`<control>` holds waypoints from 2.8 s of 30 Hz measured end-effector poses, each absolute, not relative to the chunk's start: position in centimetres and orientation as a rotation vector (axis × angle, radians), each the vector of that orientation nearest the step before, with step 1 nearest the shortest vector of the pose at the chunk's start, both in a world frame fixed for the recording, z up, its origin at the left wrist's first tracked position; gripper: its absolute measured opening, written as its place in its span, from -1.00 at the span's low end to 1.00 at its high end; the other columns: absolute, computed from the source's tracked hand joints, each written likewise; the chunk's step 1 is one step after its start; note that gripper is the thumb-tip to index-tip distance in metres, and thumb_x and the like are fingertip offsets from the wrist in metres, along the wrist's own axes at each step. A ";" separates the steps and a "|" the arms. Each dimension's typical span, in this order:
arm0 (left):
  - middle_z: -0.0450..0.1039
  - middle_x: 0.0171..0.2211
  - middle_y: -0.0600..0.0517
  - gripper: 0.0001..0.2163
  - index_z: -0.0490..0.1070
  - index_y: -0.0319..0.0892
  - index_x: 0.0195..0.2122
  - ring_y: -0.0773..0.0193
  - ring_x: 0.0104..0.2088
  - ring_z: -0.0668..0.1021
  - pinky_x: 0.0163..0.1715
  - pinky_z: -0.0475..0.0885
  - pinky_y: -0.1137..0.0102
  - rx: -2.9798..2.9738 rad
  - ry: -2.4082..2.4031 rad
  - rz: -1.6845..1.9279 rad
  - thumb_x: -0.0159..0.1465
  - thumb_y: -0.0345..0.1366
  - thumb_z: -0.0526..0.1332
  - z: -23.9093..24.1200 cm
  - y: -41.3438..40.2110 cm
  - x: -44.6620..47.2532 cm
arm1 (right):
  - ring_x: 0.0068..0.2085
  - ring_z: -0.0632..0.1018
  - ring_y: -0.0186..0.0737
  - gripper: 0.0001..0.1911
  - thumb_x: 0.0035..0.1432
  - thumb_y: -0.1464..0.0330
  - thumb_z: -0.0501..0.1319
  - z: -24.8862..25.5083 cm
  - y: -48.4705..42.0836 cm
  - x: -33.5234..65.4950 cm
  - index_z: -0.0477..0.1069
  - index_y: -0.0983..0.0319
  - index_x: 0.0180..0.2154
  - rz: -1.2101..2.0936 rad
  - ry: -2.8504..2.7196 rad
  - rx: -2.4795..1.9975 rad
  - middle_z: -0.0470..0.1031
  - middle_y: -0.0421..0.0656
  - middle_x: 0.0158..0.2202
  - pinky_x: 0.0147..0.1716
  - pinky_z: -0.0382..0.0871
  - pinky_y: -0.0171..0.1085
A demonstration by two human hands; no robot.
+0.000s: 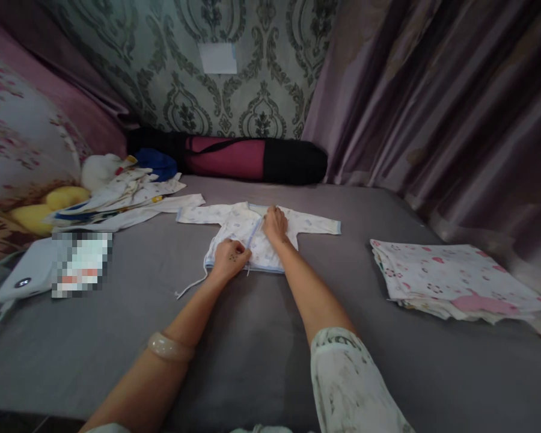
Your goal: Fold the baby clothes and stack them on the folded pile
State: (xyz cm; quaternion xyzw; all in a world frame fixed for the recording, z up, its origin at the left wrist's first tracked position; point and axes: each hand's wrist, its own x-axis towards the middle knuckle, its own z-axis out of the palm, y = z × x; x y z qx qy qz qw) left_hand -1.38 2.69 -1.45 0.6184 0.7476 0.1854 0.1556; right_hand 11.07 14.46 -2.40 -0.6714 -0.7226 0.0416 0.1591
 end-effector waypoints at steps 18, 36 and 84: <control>0.06 0.31 -0.15 -0.51 0.11 -0.25 0.27 -0.03 0.32 0.05 0.26 -0.06 0.06 2.462 1.873 0.411 0.38 -0.15 -0.12 -3.9 1.2 0.2 | 0.35 -0.05 -0.06 -0.38 0.33 0.22 -0.21 -4.1 7.1 15.3 -0.02 0.43 0.30 0.277 -2.424 -1.681 -0.07 0.07 0.36 0.28 -0.15 -0.07; -0.03 0.34 -0.10 -0.40 0.04 -0.13 0.32 -0.14 0.33 -0.01 0.21 -0.11 -0.18 2.332 1.861 0.276 0.33 0.07 -0.11 -3.3 1.1 -0.2 | 0.31 0.04 0.04 -0.37 0.32 0.23 -0.21 -4.4 17.2 13.1 0.01 0.49 0.27 0.095 -2.205 -1.983 0.01 0.13 0.32 0.25 -0.15 0.03; 0.11 0.29 -0.13 -0.56 0.24 -0.18 0.19 0.02 0.30 0.11 0.23 0.03 0.03 2.390 1.914 0.473 0.29 -0.24 0.01 -2.5 -0.1 -1.0 | 0.34 -0.01 -0.06 -0.39 0.36 0.16 -0.26 -2.1 5.5 17.1 0.10 0.35 0.27 0.117 -2.476 -1.805 -0.01 0.04 0.34 0.28 -0.34 0.04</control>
